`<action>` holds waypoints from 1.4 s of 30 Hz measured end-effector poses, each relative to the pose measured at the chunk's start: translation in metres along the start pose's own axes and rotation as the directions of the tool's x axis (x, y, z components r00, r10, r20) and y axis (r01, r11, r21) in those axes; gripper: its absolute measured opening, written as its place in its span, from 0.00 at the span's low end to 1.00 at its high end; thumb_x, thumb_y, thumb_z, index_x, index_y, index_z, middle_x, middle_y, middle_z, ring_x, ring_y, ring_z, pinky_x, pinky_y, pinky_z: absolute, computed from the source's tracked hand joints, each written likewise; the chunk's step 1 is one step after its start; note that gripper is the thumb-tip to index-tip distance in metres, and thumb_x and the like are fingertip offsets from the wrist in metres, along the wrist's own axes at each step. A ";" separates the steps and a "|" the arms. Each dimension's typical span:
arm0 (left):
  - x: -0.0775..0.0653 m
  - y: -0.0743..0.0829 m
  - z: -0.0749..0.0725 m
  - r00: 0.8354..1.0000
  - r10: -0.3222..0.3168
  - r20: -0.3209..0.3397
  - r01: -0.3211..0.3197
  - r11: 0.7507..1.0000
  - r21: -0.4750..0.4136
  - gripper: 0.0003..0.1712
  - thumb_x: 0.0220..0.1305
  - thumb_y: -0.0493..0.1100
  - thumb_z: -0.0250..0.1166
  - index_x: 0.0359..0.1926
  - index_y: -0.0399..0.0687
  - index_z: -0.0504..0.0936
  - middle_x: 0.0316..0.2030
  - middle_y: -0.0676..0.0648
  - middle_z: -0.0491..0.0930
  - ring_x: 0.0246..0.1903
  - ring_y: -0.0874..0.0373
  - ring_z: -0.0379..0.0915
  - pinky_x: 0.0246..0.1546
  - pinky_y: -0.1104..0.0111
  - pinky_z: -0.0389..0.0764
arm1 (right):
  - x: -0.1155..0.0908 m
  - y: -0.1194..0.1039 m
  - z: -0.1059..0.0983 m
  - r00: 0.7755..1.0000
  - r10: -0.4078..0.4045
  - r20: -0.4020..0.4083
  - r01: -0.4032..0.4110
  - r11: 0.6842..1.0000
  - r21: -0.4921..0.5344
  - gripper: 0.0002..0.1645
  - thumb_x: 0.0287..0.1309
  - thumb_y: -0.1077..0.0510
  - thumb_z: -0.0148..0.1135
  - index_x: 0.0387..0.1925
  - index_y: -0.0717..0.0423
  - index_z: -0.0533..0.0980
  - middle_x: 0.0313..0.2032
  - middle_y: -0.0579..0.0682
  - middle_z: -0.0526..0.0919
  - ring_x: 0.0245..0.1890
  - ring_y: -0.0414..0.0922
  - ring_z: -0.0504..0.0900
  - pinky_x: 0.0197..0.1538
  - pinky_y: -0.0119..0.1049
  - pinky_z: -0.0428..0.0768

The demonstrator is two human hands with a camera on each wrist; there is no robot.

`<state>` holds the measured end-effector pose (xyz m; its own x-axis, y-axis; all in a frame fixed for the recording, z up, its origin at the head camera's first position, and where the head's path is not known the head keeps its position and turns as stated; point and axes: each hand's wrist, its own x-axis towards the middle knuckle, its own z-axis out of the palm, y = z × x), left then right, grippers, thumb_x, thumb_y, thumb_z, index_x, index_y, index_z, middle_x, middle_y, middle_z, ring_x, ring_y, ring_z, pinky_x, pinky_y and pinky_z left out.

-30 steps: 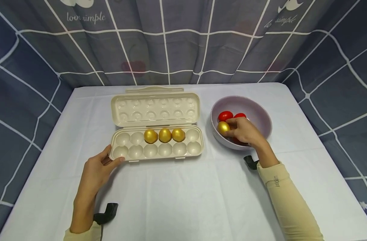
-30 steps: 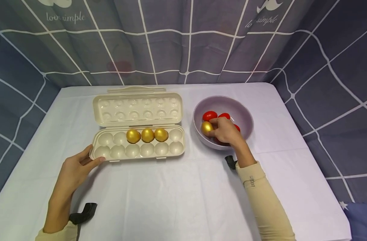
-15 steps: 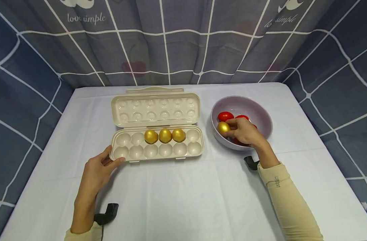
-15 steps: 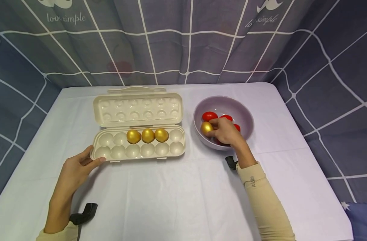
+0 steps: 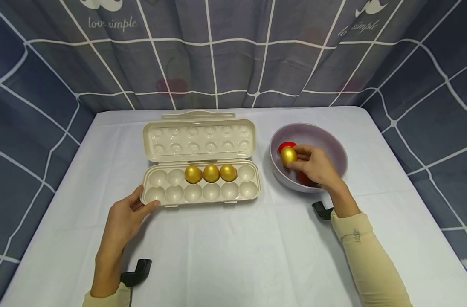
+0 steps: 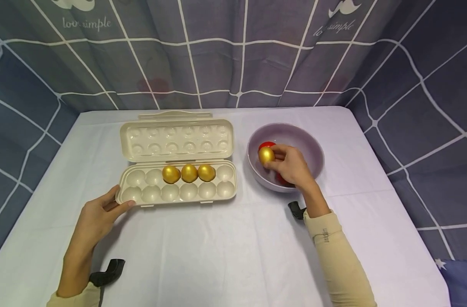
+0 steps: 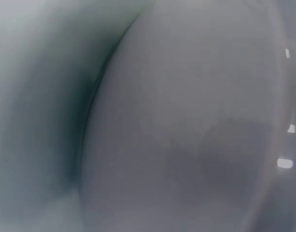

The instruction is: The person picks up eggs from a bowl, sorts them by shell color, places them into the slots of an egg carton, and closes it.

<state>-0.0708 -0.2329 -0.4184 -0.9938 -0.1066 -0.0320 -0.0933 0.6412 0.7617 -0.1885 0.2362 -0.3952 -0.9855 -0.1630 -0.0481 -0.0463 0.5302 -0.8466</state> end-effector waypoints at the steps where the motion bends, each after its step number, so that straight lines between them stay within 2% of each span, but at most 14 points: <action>1: 0.000 0.000 0.000 1.000 0.000 0.000 0.000 1.000 0.002 0.48 0.62 0.53 0.70 0.69 0.26 0.60 0.56 0.27 0.74 0.53 0.40 0.77 0.35 0.89 0.70 | 0.000 0.000 0.000 1.000 -0.013 -0.012 0.014 1.000 0.021 0.29 0.53 0.68 0.72 0.57 0.71 0.74 0.55 0.65 0.78 0.54 0.58 0.80 0.51 0.30 0.78; 4: 0.000 0.000 0.001 1.000 0.003 -0.002 -0.003 1.000 0.008 0.48 0.62 0.53 0.70 0.69 0.26 0.60 0.56 0.26 0.74 0.52 0.39 0.77 0.35 0.89 0.70 | -0.001 0.001 -0.001 0.998 -0.049 -0.043 0.052 0.996 0.076 0.29 0.52 0.69 0.72 0.56 0.72 0.75 0.54 0.65 0.79 0.52 0.58 0.81 0.48 0.24 0.78; 10: 0.001 -0.001 0.000 1.000 0.015 -0.007 -0.015 1.000 0.008 0.47 0.62 0.52 0.71 0.70 0.27 0.61 0.55 0.28 0.75 0.51 0.42 0.78 0.35 0.90 0.70 | -0.005 -0.003 0.000 0.992 -0.080 -0.097 0.094 0.985 0.147 0.30 0.51 0.68 0.74 0.56 0.72 0.75 0.53 0.65 0.79 0.51 0.53 0.80 0.48 0.23 0.78; 16: 0.002 -0.001 0.000 1.000 0.010 0.000 -0.010 1.000 -0.003 0.48 0.62 0.53 0.71 0.70 0.27 0.60 0.56 0.28 0.74 0.52 0.41 0.78 0.35 0.89 0.70 | -0.008 -0.002 -0.001 0.983 -0.095 -0.155 0.120 0.980 0.157 0.28 0.51 0.68 0.73 0.54 0.72 0.75 0.50 0.64 0.80 0.48 0.41 0.80 0.49 0.24 0.78; 22: 0.002 -0.002 0.000 1.000 0.010 -0.002 -0.009 1.000 0.012 0.48 0.62 0.52 0.71 0.70 0.27 0.60 0.56 0.28 0.75 0.51 0.41 0.78 0.35 0.89 0.71 | -0.010 -0.003 0.001 0.972 -0.143 -0.185 0.170 0.976 0.137 0.28 0.50 0.69 0.74 0.53 0.71 0.75 0.49 0.60 0.79 0.48 0.38 0.79 0.50 0.24 0.77; 28: 0.001 -0.001 -0.001 1.000 -0.001 0.001 0.001 1.000 0.000 0.49 0.62 0.54 0.71 0.70 0.26 0.60 0.56 0.27 0.74 0.52 0.41 0.78 0.35 0.89 0.70 | -0.013 -0.009 0.010 0.957 -0.207 -0.206 0.246 0.950 0.191 0.29 0.46 0.74 0.73 0.52 0.73 0.73 0.48 0.59 0.79 0.47 0.39 0.80 0.51 0.25 0.77; 33: 0.001 -0.001 0.000 1.000 -0.013 0.009 0.013 1.000 -0.006 0.50 0.61 0.54 0.71 0.70 0.26 0.59 0.57 0.27 0.74 0.52 0.40 0.77 0.35 0.89 0.71 | -0.014 -0.016 0.022 0.953 -0.226 -0.203 0.270 0.937 0.223 0.31 0.45 0.74 0.73 0.53 0.71 0.73 0.49 0.60 0.80 0.48 0.41 0.80 0.52 0.28 0.78; 42: 0.001 -0.001 0.000 1.000 -0.011 -0.008 0.011 1.000 0.000 0.48 0.61 0.52 0.71 0.70 0.27 0.60 0.56 0.27 0.74 0.52 0.40 0.78 0.34 0.89 0.71 | -0.011 -0.036 0.050 0.947 -0.290 -0.140 0.317 0.914 0.254 0.30 0.47 0.76 0.71 0.54 0.72 0.71 0.53 0.61 0.77 0.51 0.50 0.78 0.54 0.31 0.78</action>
<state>-0.0715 -0.2330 -0.4191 -0.9922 -0.1194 -0.0353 -0.1041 0.6403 0.7610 -0.1677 0.1774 -0.3911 -0.9425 -0.1913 0.2740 -0.3134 0.2215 -0.9234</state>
